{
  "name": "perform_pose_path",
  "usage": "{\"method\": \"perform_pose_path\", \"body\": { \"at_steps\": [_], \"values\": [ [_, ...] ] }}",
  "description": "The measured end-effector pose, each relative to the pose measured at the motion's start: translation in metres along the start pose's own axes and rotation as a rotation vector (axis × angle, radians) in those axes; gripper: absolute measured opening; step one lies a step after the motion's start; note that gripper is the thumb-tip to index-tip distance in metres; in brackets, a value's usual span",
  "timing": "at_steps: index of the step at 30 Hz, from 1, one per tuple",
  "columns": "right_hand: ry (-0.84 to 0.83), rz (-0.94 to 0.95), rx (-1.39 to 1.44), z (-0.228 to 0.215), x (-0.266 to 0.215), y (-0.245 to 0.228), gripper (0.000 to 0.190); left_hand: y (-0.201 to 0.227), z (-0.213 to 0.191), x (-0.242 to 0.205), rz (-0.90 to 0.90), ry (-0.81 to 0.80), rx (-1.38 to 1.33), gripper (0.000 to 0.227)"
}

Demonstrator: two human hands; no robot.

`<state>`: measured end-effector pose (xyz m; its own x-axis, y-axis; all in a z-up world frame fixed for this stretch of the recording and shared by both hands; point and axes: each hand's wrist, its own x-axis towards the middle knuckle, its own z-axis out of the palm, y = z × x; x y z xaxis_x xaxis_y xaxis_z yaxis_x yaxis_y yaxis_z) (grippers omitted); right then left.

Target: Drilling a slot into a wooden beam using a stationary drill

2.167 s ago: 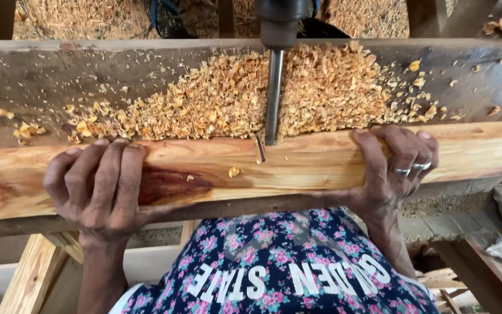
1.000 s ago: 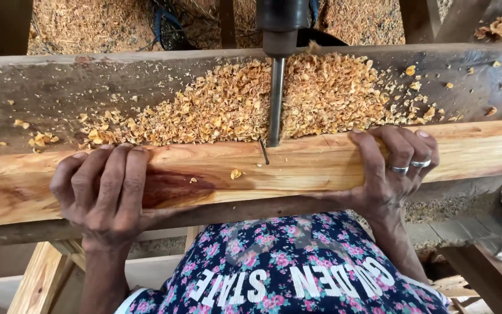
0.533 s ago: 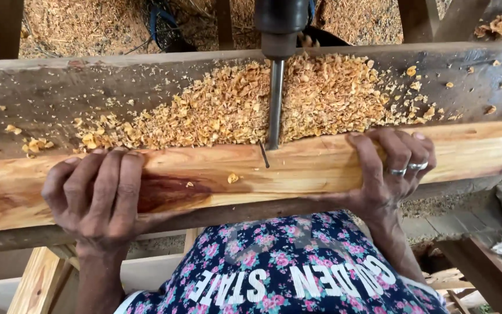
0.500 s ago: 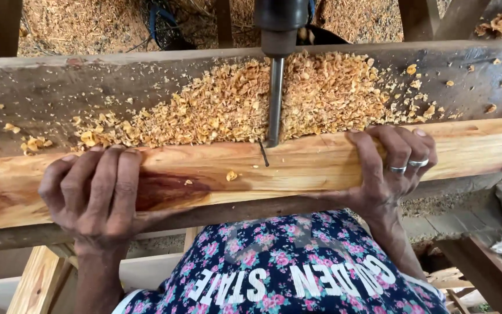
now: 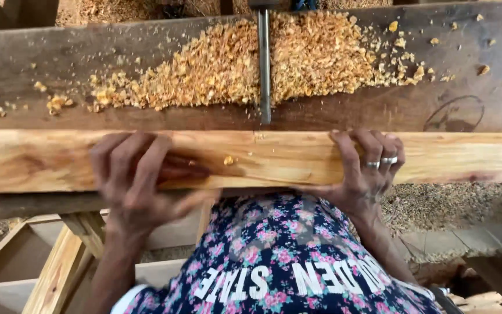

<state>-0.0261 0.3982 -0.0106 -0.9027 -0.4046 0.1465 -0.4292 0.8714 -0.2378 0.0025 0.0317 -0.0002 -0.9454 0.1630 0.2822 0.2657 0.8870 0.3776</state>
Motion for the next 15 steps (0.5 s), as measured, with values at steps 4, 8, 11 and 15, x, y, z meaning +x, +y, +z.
{"method": "perform_pose_path", "body": {
  "at_steps": [4, 8, 11, 15],
  "values": [
    [-0.009, -0.037, -0.008, -0.006, 0.000, -0.001, 0.102, 0.011, 0.025, 0.049, 0.056, -0.087, 0.066, 0.054],
    [-0.009, -0.025, 0.047, -0.012, 0.001, -0.005, 0.097, -0.001, 0.043, 0.082, 0.115, -0.273, 0.149, 0.070],
    [0.002, -0.029, 0.039, -0.010, 0.000, -0.005, 0.100, -0.003, 0.050, 0.083, 0.049, -0.248, 0.062, 0.052],
    [-0.075, -0.018, 0.086, -0.020, -0.003, -0.004, 0.103, -0.010, 0.019, 0.078, -0.030, 0.178, -0.021, 0.008]
  ]
}}
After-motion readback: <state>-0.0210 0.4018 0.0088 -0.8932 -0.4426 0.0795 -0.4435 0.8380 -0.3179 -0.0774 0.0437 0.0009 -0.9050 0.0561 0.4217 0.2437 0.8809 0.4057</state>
